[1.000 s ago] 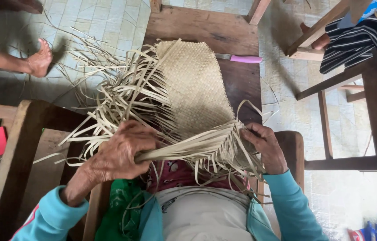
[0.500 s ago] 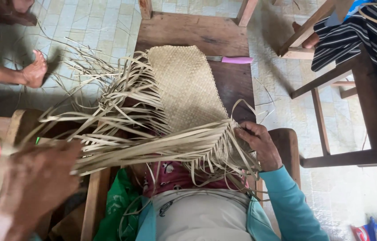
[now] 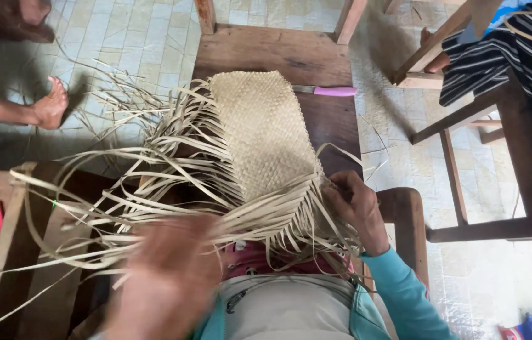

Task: The person weaves a flat basket mat using dried palm leaves. They interlace the leaves by hand, pulling them through the existing weave to extend the pattern. A knife is visible on the table but not used during the clip.

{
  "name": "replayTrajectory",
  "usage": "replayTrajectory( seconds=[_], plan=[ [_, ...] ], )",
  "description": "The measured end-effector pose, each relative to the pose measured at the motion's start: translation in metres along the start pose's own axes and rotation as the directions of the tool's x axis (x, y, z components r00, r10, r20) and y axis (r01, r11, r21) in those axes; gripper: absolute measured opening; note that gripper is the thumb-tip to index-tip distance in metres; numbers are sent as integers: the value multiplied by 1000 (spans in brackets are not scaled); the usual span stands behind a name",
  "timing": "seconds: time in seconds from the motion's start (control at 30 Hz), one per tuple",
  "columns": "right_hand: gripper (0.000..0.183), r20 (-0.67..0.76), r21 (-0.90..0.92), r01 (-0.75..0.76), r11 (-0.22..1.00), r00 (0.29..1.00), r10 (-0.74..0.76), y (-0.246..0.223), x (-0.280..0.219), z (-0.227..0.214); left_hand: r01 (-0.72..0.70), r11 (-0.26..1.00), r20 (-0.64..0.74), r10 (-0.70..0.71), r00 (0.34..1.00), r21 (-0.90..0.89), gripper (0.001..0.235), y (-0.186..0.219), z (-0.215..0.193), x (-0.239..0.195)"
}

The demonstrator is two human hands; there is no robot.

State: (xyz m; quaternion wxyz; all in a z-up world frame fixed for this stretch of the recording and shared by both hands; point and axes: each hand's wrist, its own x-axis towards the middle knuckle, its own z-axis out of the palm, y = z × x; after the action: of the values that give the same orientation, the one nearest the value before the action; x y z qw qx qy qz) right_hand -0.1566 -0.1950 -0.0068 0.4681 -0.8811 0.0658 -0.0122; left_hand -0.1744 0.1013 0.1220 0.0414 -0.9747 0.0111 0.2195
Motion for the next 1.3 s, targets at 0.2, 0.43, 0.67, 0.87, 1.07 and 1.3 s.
replayTrajectory(
  seconds=[0.2, 0.43, 0.67, 0.87, 1.07, 1.3],
  plan=[
    [16, -129, -179, 268, 947, 948, -292, -16, -12, 2, -787, 600, -717, 485, 501, -144, 8, 106, 86, 41],
    [31, -159, -506, 354, 786, 858, -489, -15, -29, 8, -709, 670, -738, 360, 571, -221, 27, 109, 105, 70],
    [62, 4, -578, 293, 762, 934, -356, -29, -41, 22, -692, 577, -618, 368, 694, -434, 28, 106, 113, 83],
    [44, 51, -702, 332, 630, 906, -420, 2, -40, 39, -677, 432, -549, 396, 736, -596, 26, 102, 105, 82],
    [24, 31, -651, 271, 709, 943, -331, 4, -33, 34, -686, 416, -482, 498, 721, -596, 27, 100, 101, 83],
    [28, 120, -663, 330, 673, 933, -338, 20, -18, 10, -702, 451, -494, 501, 710, -551, 26, 101, 108, 90]
  ],
)
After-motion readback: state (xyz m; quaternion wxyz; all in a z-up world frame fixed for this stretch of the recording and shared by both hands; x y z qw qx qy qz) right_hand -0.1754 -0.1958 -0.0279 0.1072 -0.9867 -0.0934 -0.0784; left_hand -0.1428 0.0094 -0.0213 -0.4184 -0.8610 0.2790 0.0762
